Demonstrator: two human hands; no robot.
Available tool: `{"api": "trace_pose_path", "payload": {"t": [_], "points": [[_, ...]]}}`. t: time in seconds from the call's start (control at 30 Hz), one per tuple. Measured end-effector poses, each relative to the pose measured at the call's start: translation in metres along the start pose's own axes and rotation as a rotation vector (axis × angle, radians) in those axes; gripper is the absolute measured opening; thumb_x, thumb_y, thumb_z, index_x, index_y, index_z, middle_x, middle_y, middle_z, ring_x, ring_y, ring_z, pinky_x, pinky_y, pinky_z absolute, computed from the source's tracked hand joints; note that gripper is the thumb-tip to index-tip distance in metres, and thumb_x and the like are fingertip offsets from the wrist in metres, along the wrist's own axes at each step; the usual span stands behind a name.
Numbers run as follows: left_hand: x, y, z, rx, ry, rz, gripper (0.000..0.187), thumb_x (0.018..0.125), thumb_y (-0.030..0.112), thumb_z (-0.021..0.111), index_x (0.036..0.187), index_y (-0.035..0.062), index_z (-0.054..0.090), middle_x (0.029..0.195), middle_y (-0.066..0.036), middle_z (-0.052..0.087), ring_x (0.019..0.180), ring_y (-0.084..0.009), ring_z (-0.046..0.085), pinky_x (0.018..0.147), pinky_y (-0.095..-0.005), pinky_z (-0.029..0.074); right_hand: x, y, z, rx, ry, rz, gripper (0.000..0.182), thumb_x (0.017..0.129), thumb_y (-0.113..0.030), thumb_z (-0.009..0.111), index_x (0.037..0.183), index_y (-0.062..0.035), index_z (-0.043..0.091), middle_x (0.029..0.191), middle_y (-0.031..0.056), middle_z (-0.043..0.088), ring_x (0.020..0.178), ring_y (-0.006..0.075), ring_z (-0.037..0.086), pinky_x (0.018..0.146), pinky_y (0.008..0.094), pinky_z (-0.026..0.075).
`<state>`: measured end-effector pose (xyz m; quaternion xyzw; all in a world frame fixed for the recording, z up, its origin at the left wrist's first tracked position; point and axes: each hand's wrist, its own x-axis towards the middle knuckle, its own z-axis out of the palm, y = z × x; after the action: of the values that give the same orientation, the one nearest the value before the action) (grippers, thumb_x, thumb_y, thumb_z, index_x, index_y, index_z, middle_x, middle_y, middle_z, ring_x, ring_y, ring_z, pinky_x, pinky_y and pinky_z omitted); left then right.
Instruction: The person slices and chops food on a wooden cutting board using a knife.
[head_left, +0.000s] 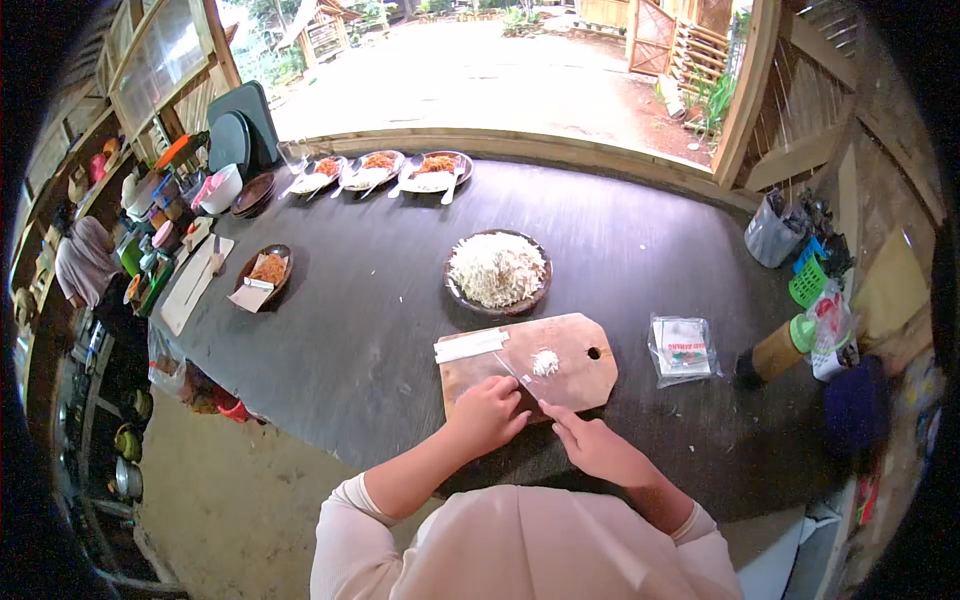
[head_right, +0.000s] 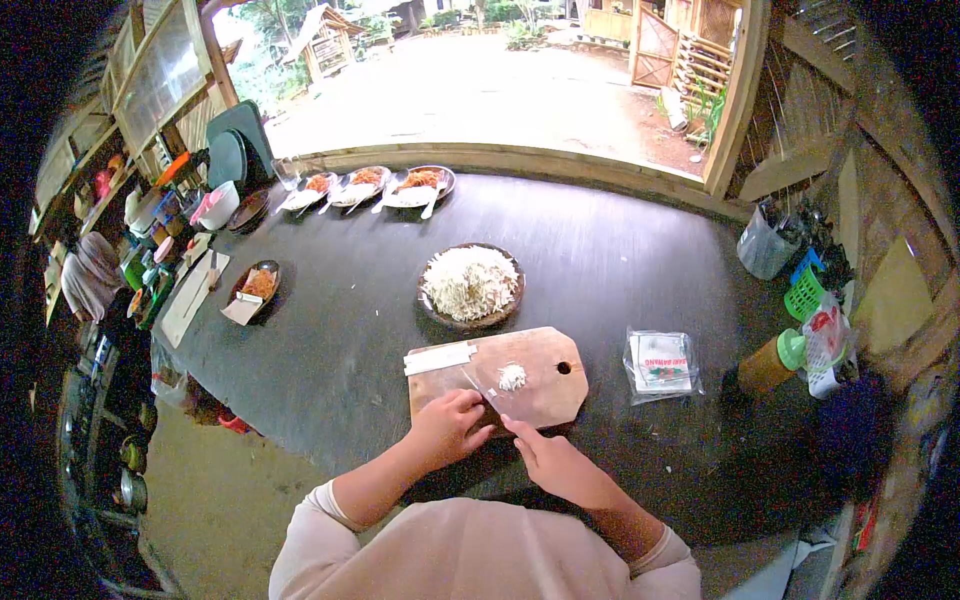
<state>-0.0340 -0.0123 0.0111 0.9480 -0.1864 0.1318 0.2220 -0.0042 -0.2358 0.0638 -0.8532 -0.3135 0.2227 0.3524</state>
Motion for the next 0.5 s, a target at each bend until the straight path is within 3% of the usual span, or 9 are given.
{"api": "trace_pose_path", "payload": {"t": [0.27, 0.5], "points": [[-0.002, -0.007, 0.007, 0.067, -0.025, 0.026, 0.042, 0.083, 0.039, 0.069, 0.098, -0.0003, 0.066, 0.112, -0.013, 0.060, 0.106, -0.0303, 0.059, 0.088, -0.0369, 0.051, 0.006, 0.013, 0.013, 0.012, 0.059, -0.043, 0.042, 0.100, -0.020, 0.047, 0.141, -0.0175, 0.041, 0.079, 0.0308, 0.062, 0.071, 0.0476, 0.062, 0.063, 0.0562, 0.048], [-0.006, -0.009, 0.013, -0.001, 0.014, 0.000, 0.048, 0.077, 0.040, 0.075, 0.101, -0.0007, 0.066, 0.112, -0.013, 0.060, 0.107, -0.0314, 0.058, 0.094, -0.0406, 0.048, -0.001, -0.010, 0.000, -0.037, -0.038, 0.112, 0.042, 0.100, -0.020, 0.048, 0.141, -0.0176, 0.042, 0.074, 0.0302, 0.060, 0.069, 0.0465, 0.062, 0.061, 0.0548, 0.049]]}}
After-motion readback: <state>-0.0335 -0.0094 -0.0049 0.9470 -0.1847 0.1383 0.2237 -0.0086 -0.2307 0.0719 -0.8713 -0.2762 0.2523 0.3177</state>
